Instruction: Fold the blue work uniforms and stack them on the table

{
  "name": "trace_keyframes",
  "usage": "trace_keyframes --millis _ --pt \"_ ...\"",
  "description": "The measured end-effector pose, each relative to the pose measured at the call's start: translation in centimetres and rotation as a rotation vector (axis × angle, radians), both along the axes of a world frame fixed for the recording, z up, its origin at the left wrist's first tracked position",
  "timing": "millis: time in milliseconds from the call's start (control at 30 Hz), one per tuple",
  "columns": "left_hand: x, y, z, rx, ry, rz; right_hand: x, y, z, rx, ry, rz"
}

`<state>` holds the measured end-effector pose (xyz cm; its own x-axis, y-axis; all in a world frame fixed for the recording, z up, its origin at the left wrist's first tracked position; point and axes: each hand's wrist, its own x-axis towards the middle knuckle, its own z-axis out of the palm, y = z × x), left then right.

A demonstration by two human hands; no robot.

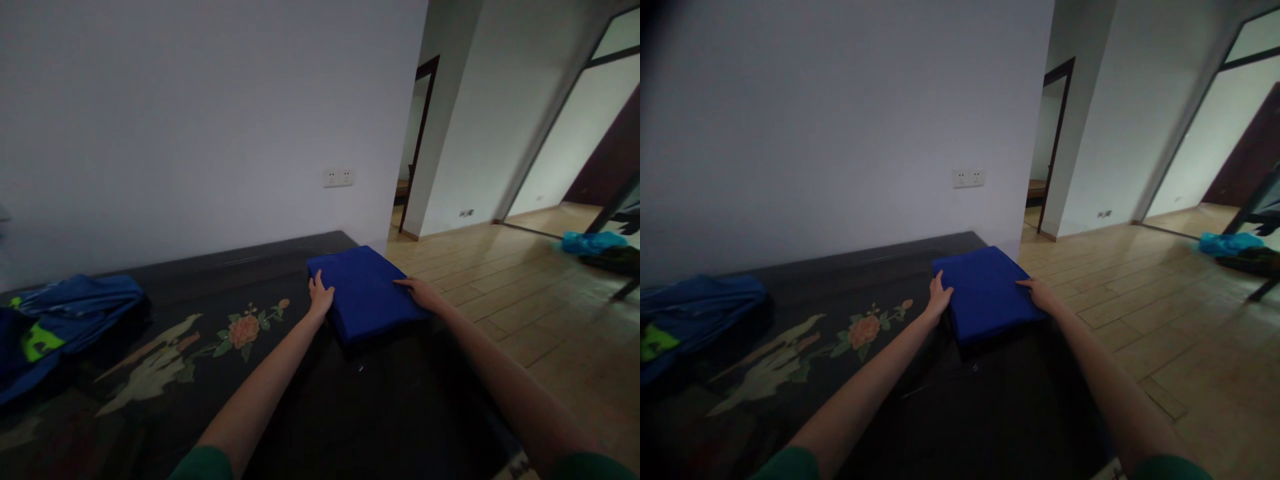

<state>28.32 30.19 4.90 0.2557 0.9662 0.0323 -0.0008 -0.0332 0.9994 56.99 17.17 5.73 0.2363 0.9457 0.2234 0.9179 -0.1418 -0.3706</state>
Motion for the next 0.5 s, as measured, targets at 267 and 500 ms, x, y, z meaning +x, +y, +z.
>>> trace_keyframes --millis 267,500 --pt "0.4 -4.6 -1.6 0.14 0.253 -0.239 0.0 0.1 -0.2 -0.033 -0.067 -0.094" --pt "-1.6 -5.4 -0.2 0.172 0.322 -0.262 2.4 0.1 -1.7 0.021 -0.123 -0.127"
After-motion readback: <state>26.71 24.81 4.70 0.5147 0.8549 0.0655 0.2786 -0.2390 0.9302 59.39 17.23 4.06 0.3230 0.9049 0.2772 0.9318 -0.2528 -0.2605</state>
